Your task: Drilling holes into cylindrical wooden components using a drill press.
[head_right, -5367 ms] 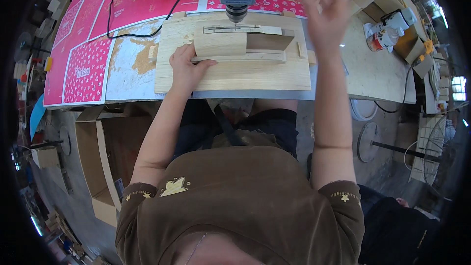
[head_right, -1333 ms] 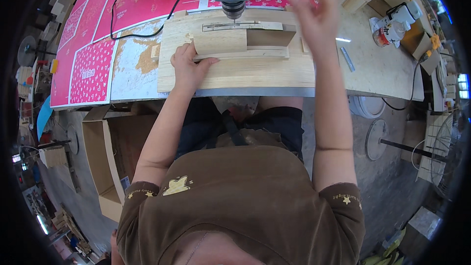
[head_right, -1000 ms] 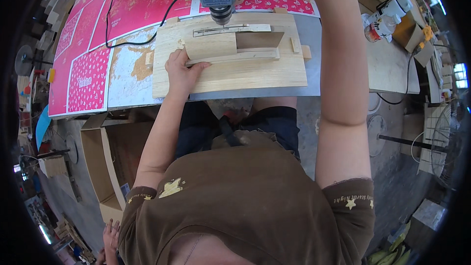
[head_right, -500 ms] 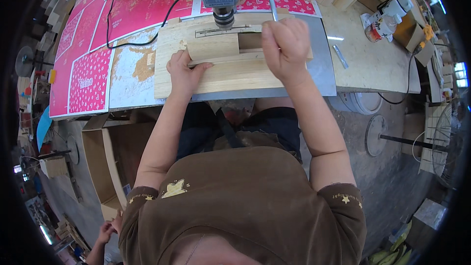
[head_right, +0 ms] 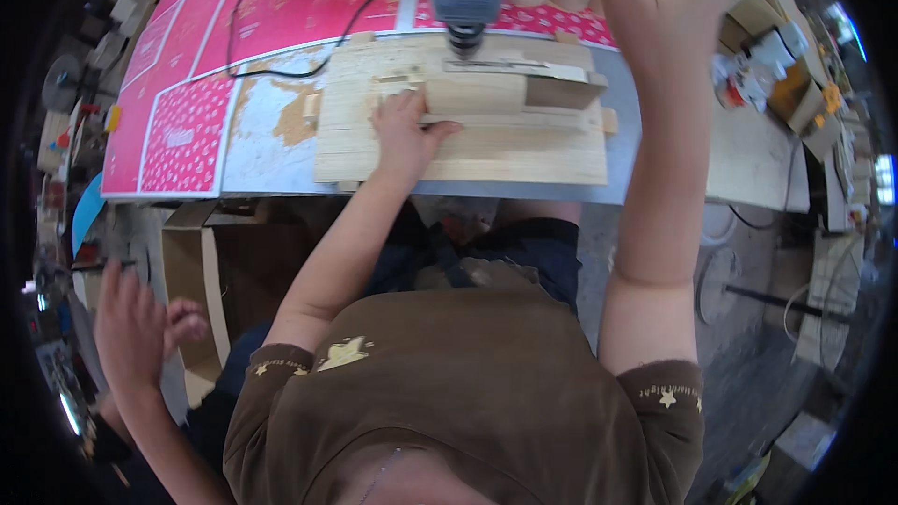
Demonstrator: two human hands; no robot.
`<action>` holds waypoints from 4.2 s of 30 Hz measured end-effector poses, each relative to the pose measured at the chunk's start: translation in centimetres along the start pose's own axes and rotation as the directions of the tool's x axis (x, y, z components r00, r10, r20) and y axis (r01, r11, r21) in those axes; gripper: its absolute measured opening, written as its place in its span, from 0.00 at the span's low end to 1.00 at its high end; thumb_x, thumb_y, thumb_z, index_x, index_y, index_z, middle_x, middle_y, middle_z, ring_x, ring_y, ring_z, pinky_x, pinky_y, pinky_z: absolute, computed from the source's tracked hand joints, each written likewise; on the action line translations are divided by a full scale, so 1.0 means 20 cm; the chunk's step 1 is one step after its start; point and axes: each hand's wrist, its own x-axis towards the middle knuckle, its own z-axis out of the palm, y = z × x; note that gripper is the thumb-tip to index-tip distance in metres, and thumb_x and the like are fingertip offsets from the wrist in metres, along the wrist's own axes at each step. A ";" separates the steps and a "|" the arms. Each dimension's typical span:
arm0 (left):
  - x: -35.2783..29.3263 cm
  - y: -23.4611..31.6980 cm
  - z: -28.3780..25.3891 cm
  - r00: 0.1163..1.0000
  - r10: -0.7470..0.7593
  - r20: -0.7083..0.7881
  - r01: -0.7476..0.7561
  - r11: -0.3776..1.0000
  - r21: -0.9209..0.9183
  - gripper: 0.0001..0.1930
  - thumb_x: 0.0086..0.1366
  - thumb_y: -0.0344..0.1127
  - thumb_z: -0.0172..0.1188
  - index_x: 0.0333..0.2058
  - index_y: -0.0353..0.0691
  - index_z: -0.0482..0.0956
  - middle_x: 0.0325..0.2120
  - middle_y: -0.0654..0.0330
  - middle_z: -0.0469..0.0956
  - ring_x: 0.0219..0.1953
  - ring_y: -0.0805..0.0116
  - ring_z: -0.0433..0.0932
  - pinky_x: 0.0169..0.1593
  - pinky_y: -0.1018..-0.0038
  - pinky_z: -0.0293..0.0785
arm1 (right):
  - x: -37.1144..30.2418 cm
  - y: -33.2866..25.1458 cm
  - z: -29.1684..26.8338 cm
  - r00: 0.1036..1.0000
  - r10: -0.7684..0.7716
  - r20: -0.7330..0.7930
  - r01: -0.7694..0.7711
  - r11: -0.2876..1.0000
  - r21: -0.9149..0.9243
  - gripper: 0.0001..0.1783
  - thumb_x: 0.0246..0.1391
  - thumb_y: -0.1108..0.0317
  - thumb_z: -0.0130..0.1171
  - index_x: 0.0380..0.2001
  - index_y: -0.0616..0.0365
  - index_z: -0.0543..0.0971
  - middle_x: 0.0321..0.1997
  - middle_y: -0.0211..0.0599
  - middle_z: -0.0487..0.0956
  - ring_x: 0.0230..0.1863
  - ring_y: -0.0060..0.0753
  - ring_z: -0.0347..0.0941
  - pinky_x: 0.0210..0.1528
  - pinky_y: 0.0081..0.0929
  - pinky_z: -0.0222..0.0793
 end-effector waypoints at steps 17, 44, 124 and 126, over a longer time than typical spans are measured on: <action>0.00 0.03 0.05 0.991 -0.025 -0.128 0.020 0.999 -0.044 0.37 0.33 0.44 0.71 0.48 0.46 0.73 0.34 0.62 0.72 0.43 0.62 0.69 0.50 0.61 0.55 | -0.34 0.28 0.12 0.998 -0.063 -0.004 0.062 0.980 0.188 0.12 0.60 0.72 0.45 0.38 0.69 0.76 0.34 0.42 0.77 0.36 0.30 0.72 0.42 0.25 0.67; -0.15 -0.16 -0.60 0.983 -0.169 0.076 0.184 0.844 -0.504 0.14 0.38 0.29 0.72 0.25 0.36 0.78 0.20 0.67 0.69 0.24 0.77 0.67 0.29 0.80 0.64 | -0.61 0.38 0.08 0.824 -0.045 0.565 0.198 0.957 -0.212 0.14 0.40 0.62 0.63 0.32 0.52 0.73 0.31 0.31 0.73 0.40 0.38 0.68 0.49 0.36 0.57; 0.02 0.02 -0.07 0.999 0.014 0.052 -0.018 0.997 0.076 0.34 0.41 0.49 0.68 0.49 0.44 0.74 0.30 0.64 0.72 0.38 0.63 0.68 0.45 0.63 0.52 | 0.36 0.06 0.22 0.999 0.038 0.009 -0.037 0.994 -0.106 0.18 0.55 0.57 0.47 0.27 0.63 0.75 0.25 0.50 0.74 0.30 0.46 0.73 0.34 0.35 0.65; 0.03 0.03 -0.07 0.996 -0.030 0.089 0.025 0.998 0.063 0.34 0.41 0.50 0.68 0.49 0.45 0.74 0.30 0.64 0.72 0.38 0.63 0.68 0.46 0.63 0.52 | 0.31 0.04 0.18 0.996 0.076 0.043 -0.072 0.994 -0.084 0.19 0.54 0.57 0.46 0.27 0.63 0.75 0.24 0.52 0.74 0.31 0.48 0.73 0.34 0.36 0.65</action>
